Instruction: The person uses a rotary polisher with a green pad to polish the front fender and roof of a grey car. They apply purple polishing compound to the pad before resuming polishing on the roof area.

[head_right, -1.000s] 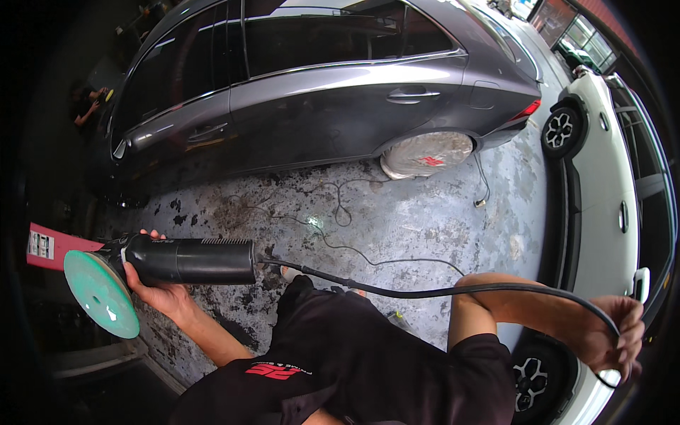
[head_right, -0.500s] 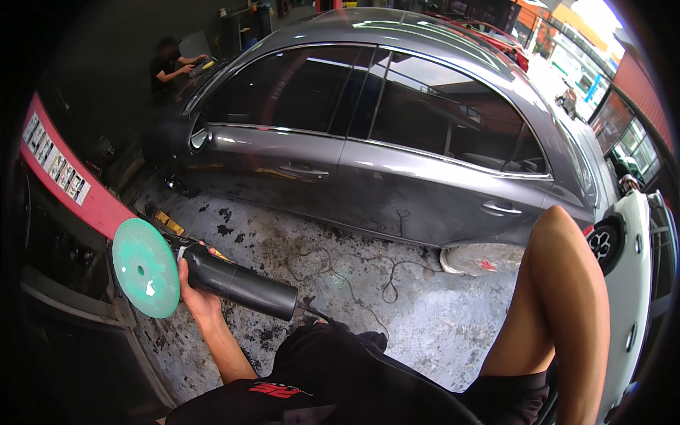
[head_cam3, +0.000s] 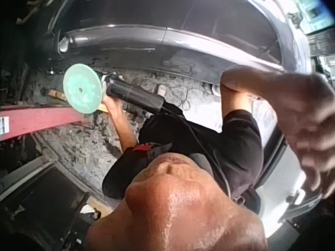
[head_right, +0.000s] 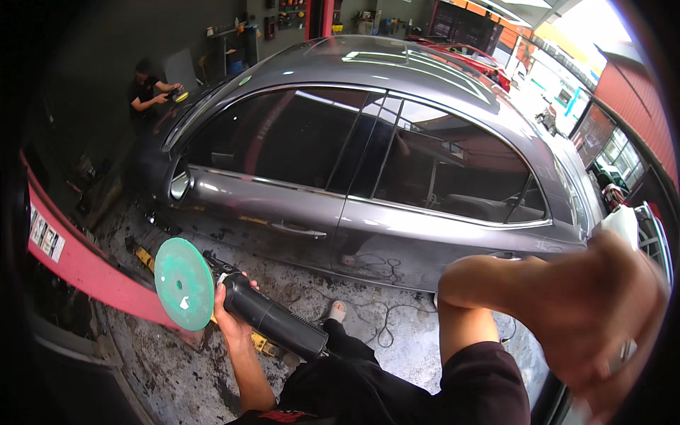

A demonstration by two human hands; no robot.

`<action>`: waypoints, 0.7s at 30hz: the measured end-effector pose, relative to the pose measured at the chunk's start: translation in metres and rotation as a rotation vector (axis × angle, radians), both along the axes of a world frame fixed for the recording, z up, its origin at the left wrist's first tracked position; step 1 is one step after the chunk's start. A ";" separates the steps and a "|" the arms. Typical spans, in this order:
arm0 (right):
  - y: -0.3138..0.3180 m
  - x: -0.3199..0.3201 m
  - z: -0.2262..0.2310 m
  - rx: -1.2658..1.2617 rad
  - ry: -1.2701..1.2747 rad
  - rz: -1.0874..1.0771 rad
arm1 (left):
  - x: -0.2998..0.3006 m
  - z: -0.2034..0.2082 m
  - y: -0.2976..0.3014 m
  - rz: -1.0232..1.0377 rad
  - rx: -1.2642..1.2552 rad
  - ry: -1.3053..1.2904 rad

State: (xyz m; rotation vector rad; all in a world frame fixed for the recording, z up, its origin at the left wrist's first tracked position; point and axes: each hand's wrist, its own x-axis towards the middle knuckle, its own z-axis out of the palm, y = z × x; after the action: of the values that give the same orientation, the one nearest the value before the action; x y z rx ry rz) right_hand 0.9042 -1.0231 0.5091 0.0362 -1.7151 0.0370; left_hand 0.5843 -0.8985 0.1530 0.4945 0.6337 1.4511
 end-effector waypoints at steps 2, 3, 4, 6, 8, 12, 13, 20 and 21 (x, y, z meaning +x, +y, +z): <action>0.099 0.003 -0.058 -0.637 0.077 -0.183 | 0.019 0.017 0.043 -0.042 0.033 -0.030; 0.147 -0.006 -0.102 -0.981 0.009 -0.138 | 0.025 0.022 0.067 -0.084 0.074 -0.002; 0.182 -0.005 -0.148 -1.286 -0.113 -0.099 | 0.042 0.027 0.093 -0.171 0.107 0.013; 0.235 0.000 -0.259 -1.724 -0.399 0.232 | 0.076 0.041 0.148 -0.294 0.195 0.078; 0.253 0.001 -0.322 -1.863 -0.079 0.927 | 0.111 0.055 0.205 -0.549 0.288 0.029; 0.277 0.007 -0.296 -1.386 0.552 1.612 | 0.214 0.090 0.299 -0.999 0.447 -0.059; 0.295 0.019 -0.286 -1.311 0.554 1.527 | 0.237 0.105 0.318 -1.090 0.465 -0.064; 0.344 0.132 -0.215 -1.307 0.643 0.602 | 0.284 0.142 0.387 -0.820 0.813 0.362; 0.351 0.143 -0.201 -1.304 0.623 0.456 | 0.276 0.145 0.397 -0.759 0.810 0.414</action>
State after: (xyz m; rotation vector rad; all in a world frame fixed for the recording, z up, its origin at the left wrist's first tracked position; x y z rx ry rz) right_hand 1.0473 -0.6724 0.3078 -0.4776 -0.7849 1.3163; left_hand 0.8601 -0.5011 0.2975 1.5139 0.0920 0.8137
